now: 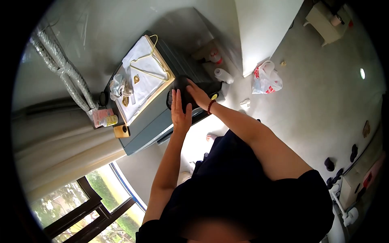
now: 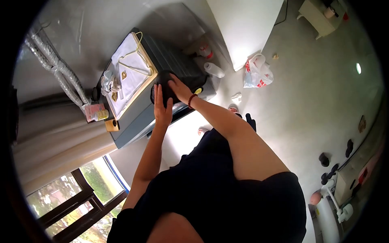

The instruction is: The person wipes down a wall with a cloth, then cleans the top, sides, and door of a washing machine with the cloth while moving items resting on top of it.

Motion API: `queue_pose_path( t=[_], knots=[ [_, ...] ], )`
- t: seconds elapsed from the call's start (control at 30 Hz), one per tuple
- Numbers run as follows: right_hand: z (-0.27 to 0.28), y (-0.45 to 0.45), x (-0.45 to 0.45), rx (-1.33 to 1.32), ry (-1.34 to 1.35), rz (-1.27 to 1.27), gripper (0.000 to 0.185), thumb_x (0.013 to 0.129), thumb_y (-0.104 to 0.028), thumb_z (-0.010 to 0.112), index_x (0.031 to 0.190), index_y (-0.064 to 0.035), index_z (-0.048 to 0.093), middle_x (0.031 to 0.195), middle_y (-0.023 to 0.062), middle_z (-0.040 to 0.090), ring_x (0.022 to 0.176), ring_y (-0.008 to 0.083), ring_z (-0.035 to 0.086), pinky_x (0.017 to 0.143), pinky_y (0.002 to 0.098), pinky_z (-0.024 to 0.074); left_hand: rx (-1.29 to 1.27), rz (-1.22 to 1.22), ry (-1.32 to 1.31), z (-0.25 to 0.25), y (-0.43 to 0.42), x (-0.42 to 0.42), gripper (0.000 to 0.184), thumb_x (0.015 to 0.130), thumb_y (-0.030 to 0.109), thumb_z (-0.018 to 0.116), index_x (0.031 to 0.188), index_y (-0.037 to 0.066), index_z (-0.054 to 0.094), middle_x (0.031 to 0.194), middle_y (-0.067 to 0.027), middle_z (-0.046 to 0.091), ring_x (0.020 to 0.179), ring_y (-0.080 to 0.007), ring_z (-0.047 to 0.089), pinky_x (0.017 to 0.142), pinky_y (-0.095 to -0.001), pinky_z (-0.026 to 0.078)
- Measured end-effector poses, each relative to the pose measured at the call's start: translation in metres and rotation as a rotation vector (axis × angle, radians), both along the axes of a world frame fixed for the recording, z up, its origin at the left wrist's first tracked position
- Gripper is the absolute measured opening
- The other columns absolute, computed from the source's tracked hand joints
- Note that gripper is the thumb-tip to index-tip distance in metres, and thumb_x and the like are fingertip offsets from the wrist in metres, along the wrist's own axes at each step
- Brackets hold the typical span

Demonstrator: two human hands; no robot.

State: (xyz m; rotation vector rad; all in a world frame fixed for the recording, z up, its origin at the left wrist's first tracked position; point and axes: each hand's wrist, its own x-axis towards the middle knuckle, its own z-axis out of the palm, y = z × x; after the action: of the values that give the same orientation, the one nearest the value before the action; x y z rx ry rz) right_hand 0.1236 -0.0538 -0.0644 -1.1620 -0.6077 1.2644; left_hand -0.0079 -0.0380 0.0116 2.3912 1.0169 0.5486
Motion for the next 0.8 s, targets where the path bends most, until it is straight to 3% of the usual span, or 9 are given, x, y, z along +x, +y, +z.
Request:
queue_pose_path(
  t=[0.1,0.23,0.27,0.4,0.43,0.53,0.6,0.77,0.8],
  knots=[
    [-0.090,-0.023,-0.028,0.002,-0.020,-0.111,0.056,0.100,-0.029,0.044,0.149,-0.0020,0.035,0.144,0.0233,0.047,0.134,0.0346,0.045,0.111,0.0351,0.0336,-0.060,-0.026,0.042,0.001,-0.003,0.001,0.065,0.089,0.014,0.061,0.148,0.004,0.037,0.156,-0.0238,0.030,0.138,-0.0427,0.038,0.114,-0.0490,0.029],
    [-0.058,-0.069,-0.042,-0.078,0.037,-0.086,0.057,0.098,-0.023,0.044,0.150,-0.0023,0.034,0.148,0.0223,0.043,0.139,0.0321,0.040,0.114,0.0341,0.0299,0.038,-0.123,0.175,0.004,0.002,-0.001,0.062,0.089,0.014,0.059,0.147,0.004,0.039,0.154,-0.0246,0.033,0.140,-0.0418,0.035,0.115,-0.0504,0.027],
    [-0.042,-0.064,-0.043,0.025,0.260,-0.124,0.058,0.097,-0.024,0.046,0.149,-0.0012,0.034,0.149,0.0205,0.042,0.140,0.0295,0.039,0.114,0.0333,0.0302,0.076,-0.144,0.197,0.001,0.004,-0.002,0.060,0.090,0.015,0.058,0.147,0.004,0.040,0.153,-0.0241,0.034,0.140,-0.0415,0.034,0.115,-0.0504,0.026],
    [-0.051,0.002,-0.024,0.206,0.175,-0.145,0.050,0.103,-0.021,0.040,0.148,-0.0001,0.037,0.150,0.0183,0.041,0.137,0.0244,0.042,0.112,0.0329,0.0317,0.104,-0.144,0.172,-0.009,0.021,0.015,0.055,0.091,0.018,0.054,0.144,0.005,0.045,0.152,-0.0213,0.037,0.142,-0.0397,0.032,0.117,-0.0504,0.024],
    [-0.036,0.004,-0.012,0.104,0.420,-0.073,0.048,0.105,-0.021,0.035,0.150,-0.0006,0.034,0.151,0.0189,0.040,0.138,0.0246,0.041,0.113,0.0326,0.0313,0.076,-0.123,0.139,-0.009,0.021,0.023,0.054,0.091,0.019,0.053,0.143,0.006,0.046,0.152,-0.0203,0.037,0.143,-0.0391,0.031,0.117,-0.0504,0.023],
    [-0.070,-0.004,-0.022,-0.071,0.301,-0.119,0.049,0.106,-0.022,0.033,0.151,-0.0023,0.031,0.152,0.0176,0.039,0.138,0.0248,0.041,0.114,0.0324,0.0320,0.227,-0.292,0.453,-0.002,0.017,0.036,0.054,0.091,0.023,0.055,0.142,0.008,0.049,0.153,-0.0173,0.038,0.144,-0.0366,0.031,0.118,-0.0497,0.021],
    [-0.068,-0.019,-0.019,-0.155,0.227,-0.068,0.049,0.107,-0.023,0.031,0.152,-0.0033,0.029,0.150,0.0152,0.041,0.136,0.0237,0.042,0.113,0.0334,0.0346,0.228,-0.302,0.366,-0.012,0.018,0.031,0.054,0.090,0.027,0.056,0.142,0.012,0.049,0.152,-0.0155,0.040,0.144,-0.0342,0.032,0.119,-0.0494,0.018],
    [-0.041,-0.014,-0.015,-0.048,0.750,-0.022,0.049,0.107,-0.027,0.036,0.150,-0.0050,0.035,0.146,0.0111,0.046,0.129,0.0193,0.049,0.106,0.0318,0.0428,0.227,-0.215,0.282,-0.009,0.023,0.028,0.056,0.093,0.030,0.054,0.143,0.007,0.047,0.152,-0.0170,0.041,0.144,-0.0341,0.032,0.119,-0.0489,0.016],
    [-0.051,-0.002,-0.010,0.024,0.626,0.052,0.048,0.106,-0.029,0.038,0.149,-0.0054,0.037,0.144,0.0102,0.048,0.129,0.0192,0.049,0.106,0.0314,0.0420,0.200,-0.189,0.258,-0.009,0.024,0.029,0.057,0.093,0.031,0.053,0.143,0.005,0.047,0.152,-0.0178,0.040,0.144,-0.0342,0.031,0.119,-0.0491,0.016]
  ],
)
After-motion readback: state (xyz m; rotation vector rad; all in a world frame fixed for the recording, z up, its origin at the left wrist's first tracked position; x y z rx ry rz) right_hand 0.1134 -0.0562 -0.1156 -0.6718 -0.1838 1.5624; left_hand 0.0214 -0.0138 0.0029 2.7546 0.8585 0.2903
